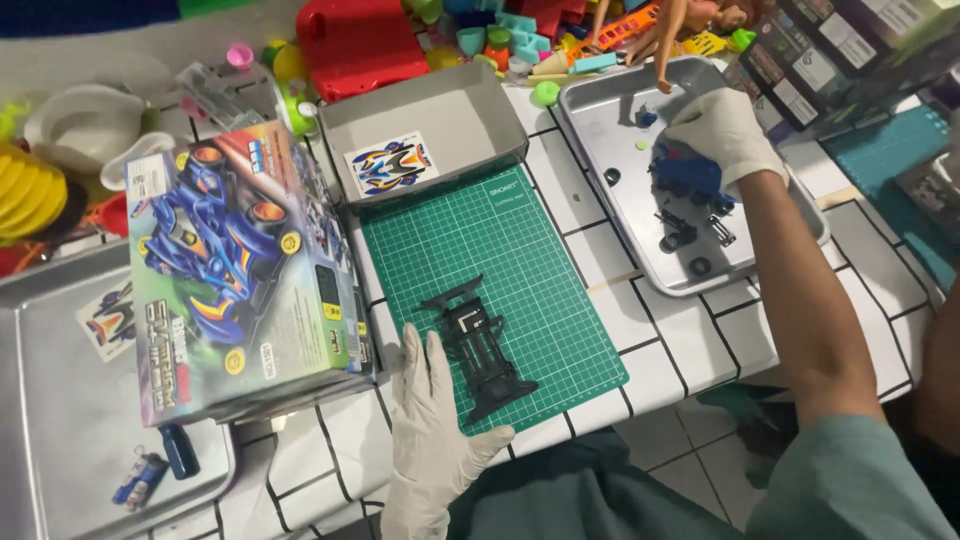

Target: Assembling a mini 4WD toy car chassis, including applying grease to components and fitting plastic parts.

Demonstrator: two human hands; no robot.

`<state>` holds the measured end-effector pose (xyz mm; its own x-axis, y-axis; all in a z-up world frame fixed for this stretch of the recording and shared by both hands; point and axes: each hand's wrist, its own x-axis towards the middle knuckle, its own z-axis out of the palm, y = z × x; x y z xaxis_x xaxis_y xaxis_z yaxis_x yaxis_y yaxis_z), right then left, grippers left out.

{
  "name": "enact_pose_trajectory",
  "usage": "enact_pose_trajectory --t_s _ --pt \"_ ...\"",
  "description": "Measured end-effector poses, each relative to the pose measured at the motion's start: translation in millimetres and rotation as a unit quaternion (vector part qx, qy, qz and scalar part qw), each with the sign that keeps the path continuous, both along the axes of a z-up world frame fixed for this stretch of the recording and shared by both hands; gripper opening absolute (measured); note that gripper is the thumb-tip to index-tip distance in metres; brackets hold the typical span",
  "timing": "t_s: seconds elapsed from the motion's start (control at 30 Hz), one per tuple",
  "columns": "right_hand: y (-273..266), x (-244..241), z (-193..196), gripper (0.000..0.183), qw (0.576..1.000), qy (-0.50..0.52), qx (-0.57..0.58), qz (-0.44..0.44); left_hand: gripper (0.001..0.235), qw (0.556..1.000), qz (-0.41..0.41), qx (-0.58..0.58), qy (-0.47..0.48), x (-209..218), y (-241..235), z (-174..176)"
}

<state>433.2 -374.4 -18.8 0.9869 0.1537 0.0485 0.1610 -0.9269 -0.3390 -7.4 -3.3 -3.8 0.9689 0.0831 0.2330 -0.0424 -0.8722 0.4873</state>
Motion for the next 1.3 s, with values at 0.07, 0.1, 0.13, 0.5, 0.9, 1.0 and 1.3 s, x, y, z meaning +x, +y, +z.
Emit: enact_pose_trajectory --t_s 0.07,0.1,0.13,0.5,0.9,1.0,1.3 --pt "-5 8 -15 0.009 1.0 -0.015 -0.014 0.013 0.129 1.0 0.006 -0.003 0.009 -2 0 -3" --pt "-9 14 -19 0.016 0.999 -0.036 -0.021 0.016 0.131 1.0 0.001 0.0 0.012 1 0 -4" --pt "-5 10 -10 0.016 0.999 -0.036 -0.028 0.023 0.131 1.0 0.008 -0.008 0.011 2 0 -6" --pt "161 -184 70 0.013 0.922 0.027 0.074 0.378 0.13 1.0 -0.005 0.014 0.001 4 3 -9" --pt "175 -186 80 0.02 0.92 0.118 0.227 0.298 0.132 0.997 -0.006 -0.052 0.06 3 4 -9" --pt "138 -127 79 0.015 0.97 -0.135 0.117 0.167 0.129 0.997 -0.019 -0.064 0.033 4 4 -10" --pt "54 -8 8 0.044 0.991 -0.022 -0.134 -0.015 0.13 0.997 -0.012 -0.054 0.045 2 5 -14"
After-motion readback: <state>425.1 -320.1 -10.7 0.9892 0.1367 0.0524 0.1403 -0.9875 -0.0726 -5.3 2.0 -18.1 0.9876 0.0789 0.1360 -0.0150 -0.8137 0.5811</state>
